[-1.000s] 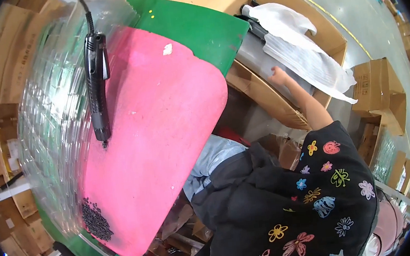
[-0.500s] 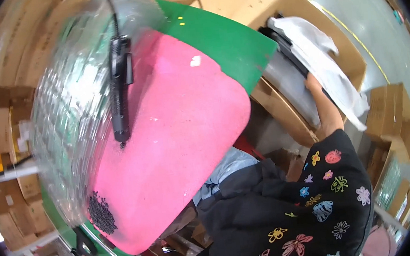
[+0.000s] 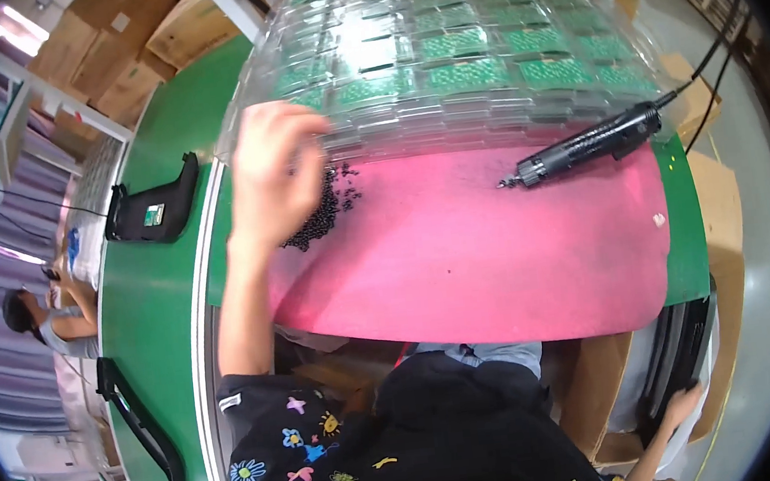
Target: Assemble electronic components by installing a printed circuit board into a plastic casing and securing it with an electric screwdriver.
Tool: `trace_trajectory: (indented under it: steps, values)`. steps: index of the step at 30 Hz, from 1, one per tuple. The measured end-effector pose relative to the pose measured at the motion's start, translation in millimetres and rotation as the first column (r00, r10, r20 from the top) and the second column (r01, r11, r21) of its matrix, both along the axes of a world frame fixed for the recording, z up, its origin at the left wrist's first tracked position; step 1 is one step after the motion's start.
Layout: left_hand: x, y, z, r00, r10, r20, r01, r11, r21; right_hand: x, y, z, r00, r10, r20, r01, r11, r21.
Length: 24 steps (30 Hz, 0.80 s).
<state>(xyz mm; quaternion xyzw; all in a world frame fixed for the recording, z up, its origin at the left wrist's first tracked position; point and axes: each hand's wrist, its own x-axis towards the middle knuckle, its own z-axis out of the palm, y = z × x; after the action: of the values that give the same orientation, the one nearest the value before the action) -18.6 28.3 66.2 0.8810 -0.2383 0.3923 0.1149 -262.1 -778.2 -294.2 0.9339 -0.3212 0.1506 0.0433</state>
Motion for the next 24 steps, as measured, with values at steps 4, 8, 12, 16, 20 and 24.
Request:
trace_trajectory:
  steps: [4, 8, 12, 16, 20, 24]
  values:
    - [-2, -67, 8, 0.854, -0.453, -0.253, 0.468, 0.884, -0.002, -29, -10, 73, 0.982, 0.019, 0.188, -0.02, 1.0, 0.005]
    - [8, -77, -8, 0.823, -0.489, -0.29, 0.513, 0.858, 0.009, -12, -26, 141, 0.892, 0.104, 0.439, -0.042, 0.988, -0.148]
    - [27, -69, -39, 0.746, -0.623, -0.235, 0.579, 0.781, -0.232, 18, -20, 230, 0.704, 0.057, 0.707, -0.295, 0.93, 0.219]
    - [23, -61, -47, 0.654, -0.681, -0.33, 0.519, 0.721, -0.459, 108, 157, 328, 0.773, 0.533, 0.345, -0.548, 0.834, -0.062]
    - [11, -70, -38, 0.55, -0.697, -0.46, 0.349, 0.692, -0.632, 208, 309, 356, 0.463, 0.886, -0.036, -0.871, 0.462, 0.17]
    - [5, -62, -35, 0.538, -0.579, -0.613, 0.196, 0.793, -0.577, 261, 391, 349, 0.176, 0.918, -0.355, -0.972, 0.218, 0.082]
